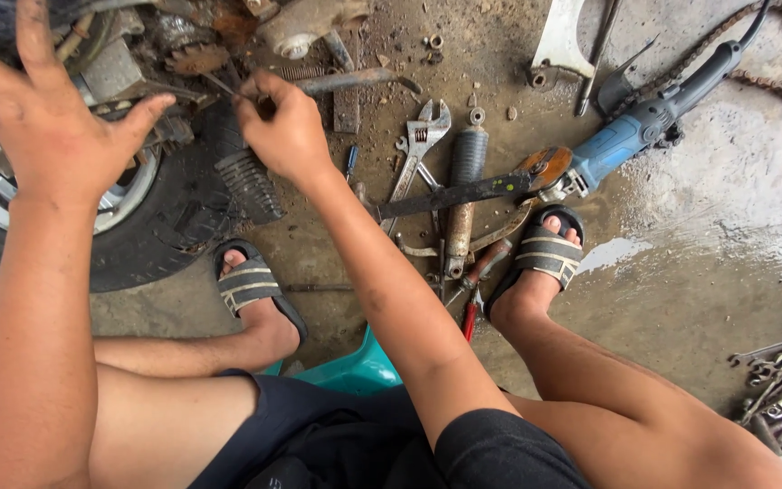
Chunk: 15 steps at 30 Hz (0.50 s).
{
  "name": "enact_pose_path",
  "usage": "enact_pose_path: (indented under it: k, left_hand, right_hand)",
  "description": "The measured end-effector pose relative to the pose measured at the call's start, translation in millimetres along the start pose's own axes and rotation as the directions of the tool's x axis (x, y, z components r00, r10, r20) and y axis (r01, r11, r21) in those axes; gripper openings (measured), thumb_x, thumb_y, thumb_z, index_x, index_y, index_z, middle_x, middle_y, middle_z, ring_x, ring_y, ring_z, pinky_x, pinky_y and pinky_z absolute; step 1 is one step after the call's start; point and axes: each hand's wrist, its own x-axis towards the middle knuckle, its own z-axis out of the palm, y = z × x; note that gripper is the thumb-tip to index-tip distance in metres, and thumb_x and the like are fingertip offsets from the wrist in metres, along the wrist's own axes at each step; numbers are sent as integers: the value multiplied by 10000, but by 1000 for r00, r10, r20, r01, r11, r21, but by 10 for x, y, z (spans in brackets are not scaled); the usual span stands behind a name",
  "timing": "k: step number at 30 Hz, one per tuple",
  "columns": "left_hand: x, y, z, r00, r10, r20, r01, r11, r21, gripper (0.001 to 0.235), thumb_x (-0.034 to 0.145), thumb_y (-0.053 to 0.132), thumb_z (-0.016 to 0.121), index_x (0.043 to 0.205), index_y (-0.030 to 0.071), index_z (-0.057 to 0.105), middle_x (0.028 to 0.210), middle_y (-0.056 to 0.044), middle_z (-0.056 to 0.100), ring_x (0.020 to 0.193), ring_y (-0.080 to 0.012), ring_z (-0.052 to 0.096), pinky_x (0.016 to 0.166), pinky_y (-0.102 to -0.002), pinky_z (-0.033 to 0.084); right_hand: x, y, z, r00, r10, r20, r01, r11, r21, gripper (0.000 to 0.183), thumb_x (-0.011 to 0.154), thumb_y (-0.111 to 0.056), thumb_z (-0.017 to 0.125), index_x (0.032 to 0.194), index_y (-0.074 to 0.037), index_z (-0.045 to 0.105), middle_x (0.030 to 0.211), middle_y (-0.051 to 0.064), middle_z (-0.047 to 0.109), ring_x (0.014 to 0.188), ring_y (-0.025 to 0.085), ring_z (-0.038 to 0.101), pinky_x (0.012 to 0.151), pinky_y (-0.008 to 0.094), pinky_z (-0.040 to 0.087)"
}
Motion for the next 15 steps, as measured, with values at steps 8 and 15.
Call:
enact_pose_path:
  k: [8,15]
  left_hand:
    - [39,17,-32,971,112,-212,-121,992,-31,1200,1149,701,1114,1689,73,246,1443,-341,269,1181,-596,475,941,-638,464]
    - [25,37,-44,969,132,-208,-141,990,-25,1266,1183,652,1131,1740,138,117,1502,-349,253,1295,-585,449,1005,-654,469]
  right_hand:
    - [119,-20,96,983,-171,66,163,981,109,141,873,-155,556,894,-168,694,910,25,807,791,194,771,795,429,664]
    - [73,-367,152,996,-76,50,86,965,-247,267,874,-13,574,1018,-144,756,745,21,797,508,155,732,372,221,614]
